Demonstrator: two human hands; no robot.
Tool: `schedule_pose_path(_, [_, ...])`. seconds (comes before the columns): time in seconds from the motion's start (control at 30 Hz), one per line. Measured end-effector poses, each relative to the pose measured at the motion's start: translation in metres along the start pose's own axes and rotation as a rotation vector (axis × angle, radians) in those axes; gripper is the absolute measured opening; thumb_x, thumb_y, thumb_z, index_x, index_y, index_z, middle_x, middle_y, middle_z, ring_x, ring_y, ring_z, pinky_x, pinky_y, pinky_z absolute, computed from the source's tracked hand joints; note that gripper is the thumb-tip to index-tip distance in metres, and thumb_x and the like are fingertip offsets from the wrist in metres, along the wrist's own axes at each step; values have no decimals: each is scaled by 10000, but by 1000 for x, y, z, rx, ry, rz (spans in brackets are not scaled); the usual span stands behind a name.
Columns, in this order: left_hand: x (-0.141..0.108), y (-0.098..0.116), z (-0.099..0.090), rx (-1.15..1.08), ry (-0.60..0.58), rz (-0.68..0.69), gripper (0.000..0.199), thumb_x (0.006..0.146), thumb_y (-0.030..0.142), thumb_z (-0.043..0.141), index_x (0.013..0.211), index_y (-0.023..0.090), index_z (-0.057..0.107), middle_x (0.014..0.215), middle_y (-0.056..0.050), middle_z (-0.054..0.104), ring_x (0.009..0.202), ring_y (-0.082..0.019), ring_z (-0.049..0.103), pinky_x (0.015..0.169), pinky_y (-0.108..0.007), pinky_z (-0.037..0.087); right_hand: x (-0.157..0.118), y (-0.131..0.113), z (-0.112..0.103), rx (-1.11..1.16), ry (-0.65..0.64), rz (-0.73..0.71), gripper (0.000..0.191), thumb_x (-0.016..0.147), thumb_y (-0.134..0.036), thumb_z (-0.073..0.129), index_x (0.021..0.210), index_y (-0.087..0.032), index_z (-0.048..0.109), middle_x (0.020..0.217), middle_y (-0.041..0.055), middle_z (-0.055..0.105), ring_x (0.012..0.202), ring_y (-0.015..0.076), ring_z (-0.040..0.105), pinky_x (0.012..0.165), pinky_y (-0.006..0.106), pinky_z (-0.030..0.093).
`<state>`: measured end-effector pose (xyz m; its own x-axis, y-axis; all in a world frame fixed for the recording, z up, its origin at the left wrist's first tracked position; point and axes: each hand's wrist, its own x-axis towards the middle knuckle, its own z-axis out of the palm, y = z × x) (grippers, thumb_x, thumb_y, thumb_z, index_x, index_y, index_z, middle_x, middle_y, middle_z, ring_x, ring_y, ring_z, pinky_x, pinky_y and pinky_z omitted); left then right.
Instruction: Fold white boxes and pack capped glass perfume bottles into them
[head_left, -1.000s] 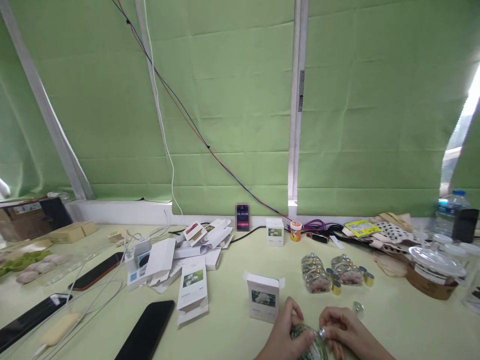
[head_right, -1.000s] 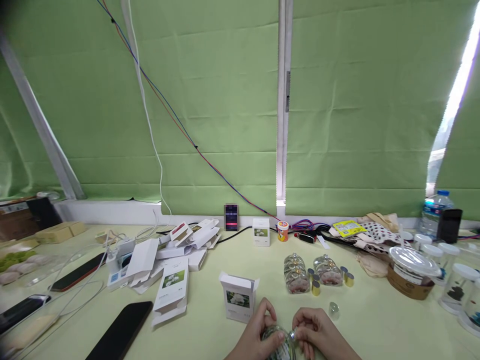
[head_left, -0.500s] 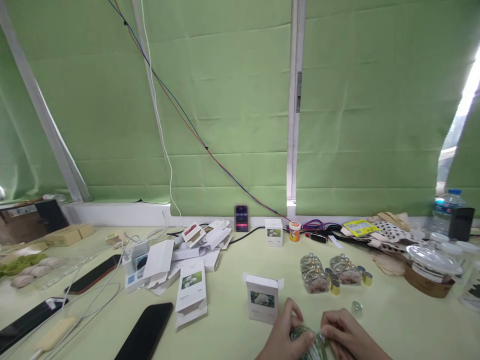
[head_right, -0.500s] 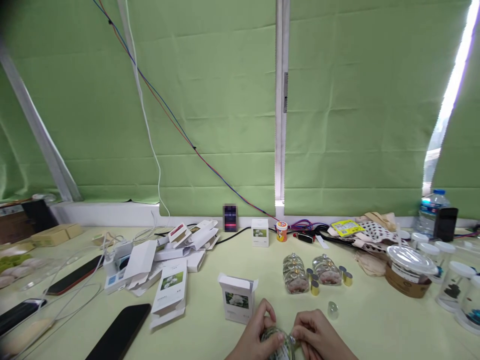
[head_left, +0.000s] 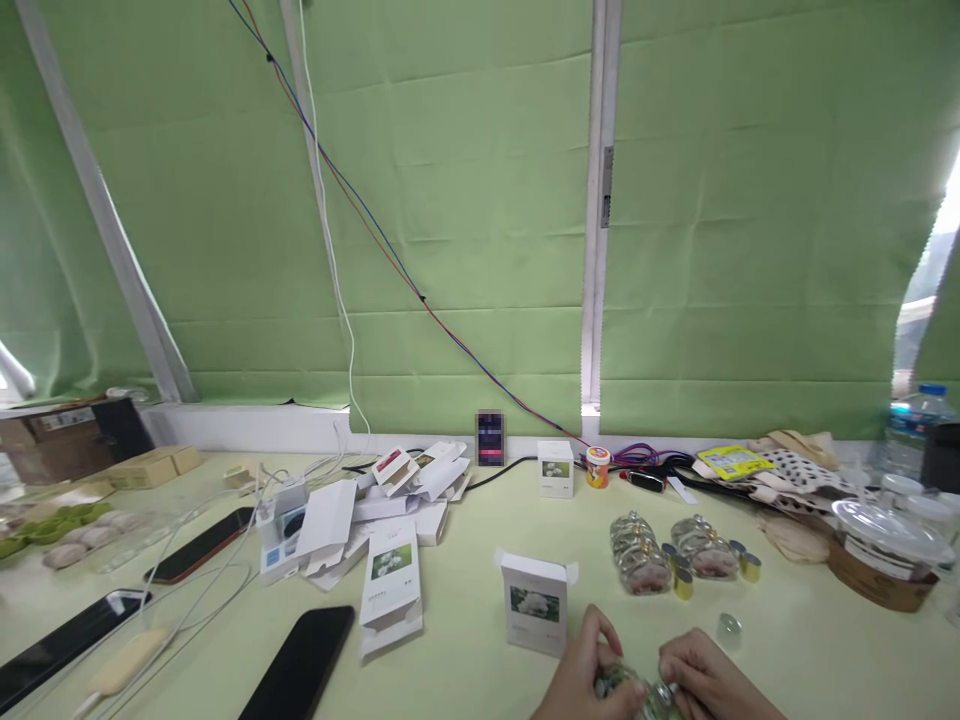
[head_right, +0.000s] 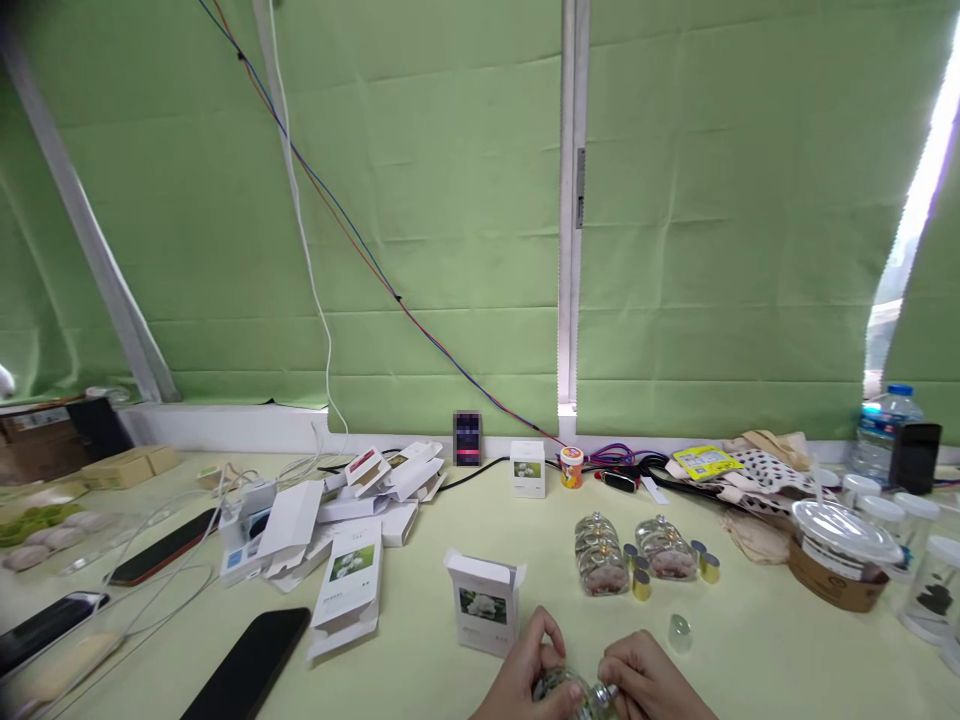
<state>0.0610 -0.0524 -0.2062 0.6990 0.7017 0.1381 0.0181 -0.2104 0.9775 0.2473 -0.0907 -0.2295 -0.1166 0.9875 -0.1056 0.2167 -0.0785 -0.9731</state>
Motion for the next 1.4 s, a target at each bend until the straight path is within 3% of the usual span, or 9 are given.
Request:
schedule_pose_path(0.2, [-3,8,1,17,2,50,380,757,440,629,849,210,340,586,94,371,535,-84,318,516,-208,224,3,-3,0,-30,26,-69,663,626,-863,387,462,-222,359,294,-97,326,239,33,210,321,195,87])
schedule_pose_path(0.47, [-7,18,1,61,55,66,261,810,328,582,843,207,353,604,95,319,575,-96,298,560,-222,243,-13,-33,-3,-178,100,-130,672,810,-754,248,493,-200,457,355,-72,337,358,88,292,437,232,258])
schedule_pose_path(0.6, [-7,14,1,104,101,43,247,800,311,595,849,204,378,630,82,337,626,-110,335,608,-228,270,-18,-48,-13,-284,47,-258,544,851,-597,446,538,-173,578,595,-14,478,604,145,478,597,248,378])
schedule_pose_path(0.67, [-8,13,2,119,110,27,240,800,296,597,858,205,382,642,78,352,643,-115,353,625,-232,281,-19,-50,-17,-224,-1,-250,432,832,-549,520,677,-175,672,680,2,523,658,163,515,616,258,405])
schedule_pose_path(0.77, [-9,13,1,133,117,15,227,811,294,590,876,204,391,657,73,358,654,-118,360,638,-234,291,-19,-48,-20,-43,-9,-195,317,792,-485,615,863,-186,692,686,1,564,639,165,549,604,266,434])
schedule_pose_path(0.97, [-10,18,2,120,95,41,265,821,368,585,868,203,383,647,77,343,638,-114,343,615,-230,282,-22,-51,-23,62,-97,-224,208,765,-383,695,818,-182,690,768,14,601,708,161,587,655,260,459])
schedule_pose_path(1.13, [-11,23,2,131,45,47,254,818,333,587,876,203,376,639,83,347,619,-107,333,600,-228,268,-21,-44,-23,52,-92,-229,261,804,-422,645,906,-182,621,638,-38,535,543,114,546,523,222,428])
schedule_pose_path(1.4, [-12,20,2,162,42,65,232,815,295,576,874,203,372,646,81,344,614,-107,331,580,-230,251,-19,-31,-13,-27,-18,-134,423,795,-579,561,693,-170,532,406,-89,436,325,62,405,356,167,264])
